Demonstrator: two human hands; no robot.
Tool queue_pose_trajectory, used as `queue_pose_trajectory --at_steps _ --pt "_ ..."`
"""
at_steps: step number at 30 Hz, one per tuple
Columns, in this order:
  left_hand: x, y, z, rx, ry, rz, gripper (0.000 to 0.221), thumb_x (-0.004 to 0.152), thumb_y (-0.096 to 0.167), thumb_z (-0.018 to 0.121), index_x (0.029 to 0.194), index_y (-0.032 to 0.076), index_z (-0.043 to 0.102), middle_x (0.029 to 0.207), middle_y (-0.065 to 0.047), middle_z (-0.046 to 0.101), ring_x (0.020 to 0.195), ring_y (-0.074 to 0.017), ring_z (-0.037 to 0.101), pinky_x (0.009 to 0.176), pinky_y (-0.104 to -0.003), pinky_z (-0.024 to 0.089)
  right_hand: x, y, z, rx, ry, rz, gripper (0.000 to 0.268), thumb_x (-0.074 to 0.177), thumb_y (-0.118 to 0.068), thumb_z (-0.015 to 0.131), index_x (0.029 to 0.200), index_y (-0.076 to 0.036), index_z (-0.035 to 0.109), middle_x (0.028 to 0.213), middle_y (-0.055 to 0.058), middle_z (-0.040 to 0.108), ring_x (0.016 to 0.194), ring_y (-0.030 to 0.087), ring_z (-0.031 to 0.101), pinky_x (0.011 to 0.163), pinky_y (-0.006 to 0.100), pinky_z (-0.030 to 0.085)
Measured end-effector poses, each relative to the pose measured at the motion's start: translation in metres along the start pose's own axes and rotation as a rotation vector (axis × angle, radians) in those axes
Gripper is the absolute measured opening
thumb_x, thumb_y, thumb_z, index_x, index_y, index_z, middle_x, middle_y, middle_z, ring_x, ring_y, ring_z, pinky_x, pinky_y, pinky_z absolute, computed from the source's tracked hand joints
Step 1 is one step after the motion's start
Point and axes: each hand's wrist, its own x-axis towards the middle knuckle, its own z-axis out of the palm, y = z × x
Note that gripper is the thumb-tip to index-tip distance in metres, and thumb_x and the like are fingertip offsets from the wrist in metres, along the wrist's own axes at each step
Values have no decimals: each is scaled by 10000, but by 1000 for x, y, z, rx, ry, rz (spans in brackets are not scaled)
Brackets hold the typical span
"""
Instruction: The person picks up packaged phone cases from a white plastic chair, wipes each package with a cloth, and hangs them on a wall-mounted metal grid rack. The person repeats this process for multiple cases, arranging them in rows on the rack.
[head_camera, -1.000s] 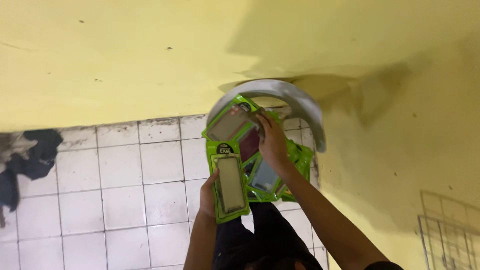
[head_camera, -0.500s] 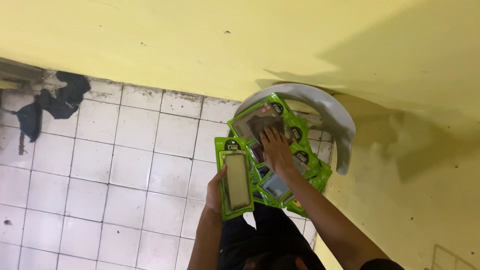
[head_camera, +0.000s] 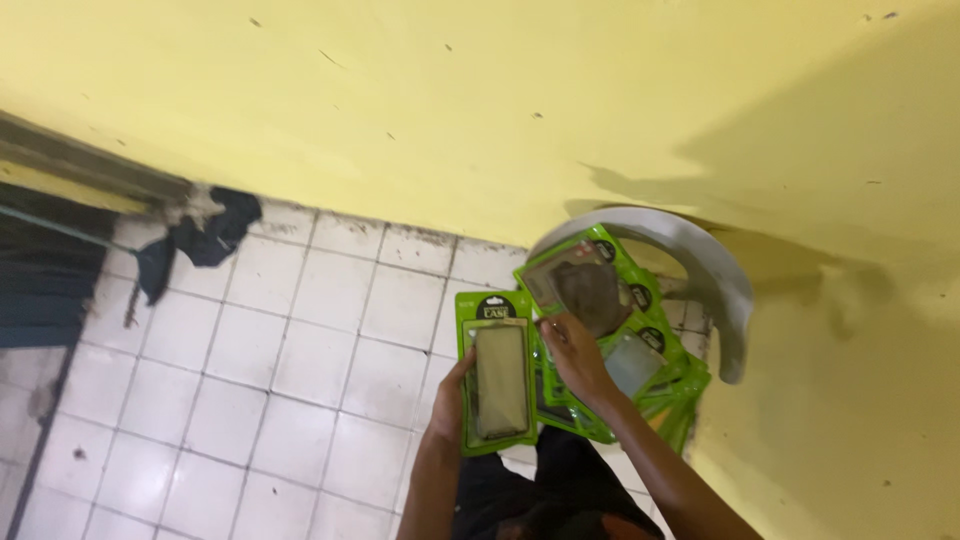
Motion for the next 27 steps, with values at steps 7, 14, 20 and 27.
queue_pose_trajectory --at_steps 7,14,20,27 --pt "-21 67 -70 -91 -145 54 560 1011 424 496 1387 19 581 1226 -164 692 1042 -282 687 905 -407 569 -22 -85 92 89 -186 206 429 980 -459 560 982 -48 682 730 15 537 691 150 456 628 340 393" --pt "-112 185 -157 170 -173 393 419 977 229 552 1354 48 571 1159 -116 724 1047 -194 702 891 -332 588 -9 -159 222 105 -150 13 426 1019 -430 537 1006 -41 708 799 2 638 767 109 545 732 294 446" --pt "-177 246 -233 264 36 640 255 999 207 610 1175 23 626 921 -95 731 807 -136 650 720 -300 535 30 -211 322 38 -311 -122 421 1056 -361 550 1011 25 714 827 38 625 790 115 520 744 296 455" --pt "-160 317 -329 230 280 844 170 970 142 690 916 -11 745 777 -46 679 716 -99 559 662 -254 466 82 -269 417 32 -410 -133 408 1024 -337 564 1052 26 747 867 44 707 825 111 585 781 301 493"
